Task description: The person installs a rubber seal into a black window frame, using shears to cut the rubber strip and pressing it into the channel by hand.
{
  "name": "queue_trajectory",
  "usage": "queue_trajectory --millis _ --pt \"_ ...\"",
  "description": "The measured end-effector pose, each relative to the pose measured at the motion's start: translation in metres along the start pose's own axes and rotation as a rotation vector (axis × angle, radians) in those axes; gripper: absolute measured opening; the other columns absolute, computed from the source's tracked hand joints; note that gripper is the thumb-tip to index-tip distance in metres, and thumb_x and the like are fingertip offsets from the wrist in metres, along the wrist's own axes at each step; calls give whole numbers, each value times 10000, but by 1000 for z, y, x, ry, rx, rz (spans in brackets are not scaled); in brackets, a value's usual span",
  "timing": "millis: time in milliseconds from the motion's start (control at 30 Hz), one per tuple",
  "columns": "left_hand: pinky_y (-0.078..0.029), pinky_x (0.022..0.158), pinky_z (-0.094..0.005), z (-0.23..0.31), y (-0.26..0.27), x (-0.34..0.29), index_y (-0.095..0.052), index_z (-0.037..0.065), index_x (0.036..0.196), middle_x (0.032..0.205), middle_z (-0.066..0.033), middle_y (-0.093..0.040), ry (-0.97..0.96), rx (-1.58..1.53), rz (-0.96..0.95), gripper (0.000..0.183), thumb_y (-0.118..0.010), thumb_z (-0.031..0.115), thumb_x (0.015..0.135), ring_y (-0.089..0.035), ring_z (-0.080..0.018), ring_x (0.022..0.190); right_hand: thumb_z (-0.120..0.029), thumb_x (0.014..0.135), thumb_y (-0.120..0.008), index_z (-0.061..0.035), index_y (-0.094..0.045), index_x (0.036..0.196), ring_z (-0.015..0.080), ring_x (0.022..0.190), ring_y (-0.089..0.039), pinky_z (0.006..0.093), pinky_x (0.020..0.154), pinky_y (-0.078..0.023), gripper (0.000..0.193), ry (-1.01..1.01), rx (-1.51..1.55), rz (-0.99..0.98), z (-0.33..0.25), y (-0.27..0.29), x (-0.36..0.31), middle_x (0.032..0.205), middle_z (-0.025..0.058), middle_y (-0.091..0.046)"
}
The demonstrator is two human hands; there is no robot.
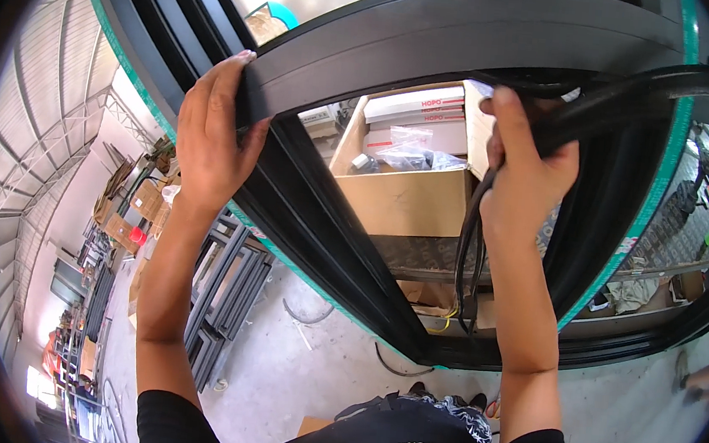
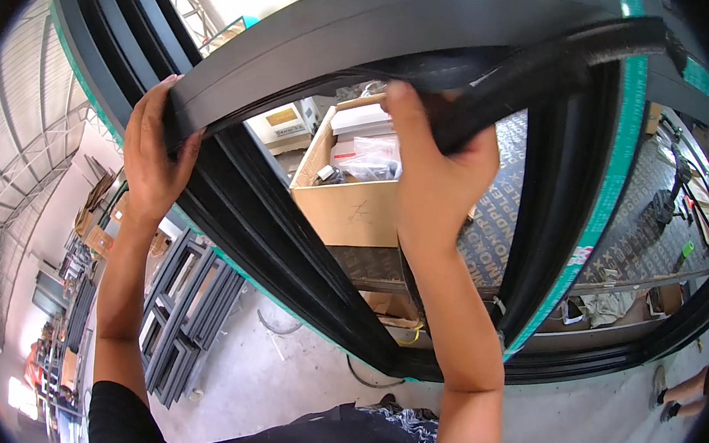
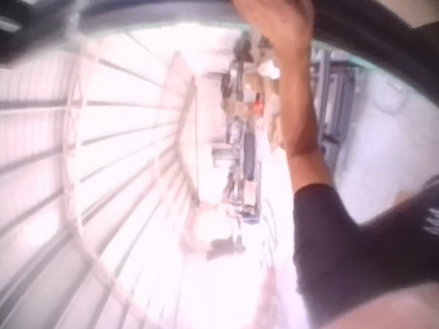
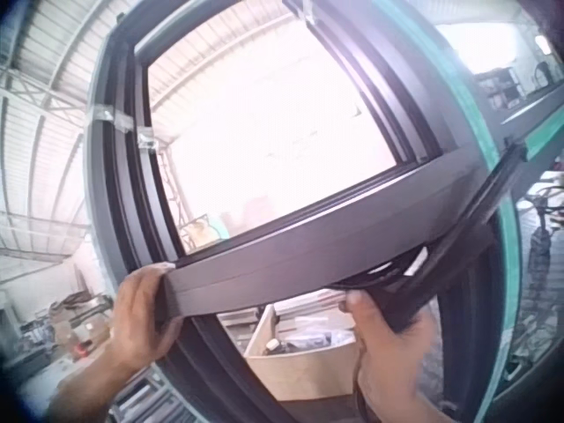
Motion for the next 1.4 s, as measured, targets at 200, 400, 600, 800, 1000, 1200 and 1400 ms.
queue_trajectory --millis 200,400,600,800,1000,1200,1400 --pt "-463 908 -394 40 6 37 -476 9 1264 1183 -201 -555 56 -124 30 664 -791 139 693 -578 -347 1054 -119 813 -742 -33 -632 870 19 540 -490 167 470 -342 151 -50 72 5 -24 24 8 720 7 -642" --pt "-489 802 -371 100 -14 99 -534 20 1213 1088 -158 -603 -73 -196 207 720 -850 267 615 -604 -318 950 -89 826 -719 -12 -611 893 22 482 -404 169 436 -274 149 75 -85 -28 -21 19 18 753 80 -670" --pt "-483 798 -371 126 -8 113 -534 11 1205 1075 -152 -608 -149 -103 265 759 -865 275 575 -605 -323 919 -51 811 -722 -2 -616 894 114 738 -636 224 682 -481 144 41 10 -33 -13 21 29 803 61 -671" --pt "-488 786 -364 128 -13 112 -519 2 1217 1051 -161 -605 -145 -125 253 730 -855 230 610 -610 -307 909 -46 809 -723 0 -613 884 115 720 -647 214 646 -479 140 72 121 -16 -6 13 31 784 67 -671" --pt "-490 775 -359 127 -16 112 -506 -11 1223 1023 -175 -600 -146 -91 243 701 -841 213 649 -610 -296 899 -44 805 -722 -10 -611 857 80 603 -575 204 577 -439 127 149 107 -7 -8 10 35 676 17 -612" --pt "-497 756 -344 121 -18 110 -506 -14 1210 1011 -173 -600 -71 -65 241 674 -832 209 664 -612 -284 881 -82 805 -740 -19 -636 917 127 705 -657 214 637 -487 165 234 -150 -9 -11 12 36 756 57 -669" --pt "-498 753 -339 120 -17 110 -510 -11 1199 984 -153 -600 -23 -105 233 687 -845 230 650 -612 -268 848 -71 811 -732 -19 -640 905 100 686 -639 202 629 -466 142 198 -60 -19 -9 12 34 742 40 -659"
Point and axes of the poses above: each hand's wrist, its own x-axis towards the middle knuckle, its own y-axis out of the back of the hand, z = x × y, the point moved 5 cm from there along x, towards the middle knuckle
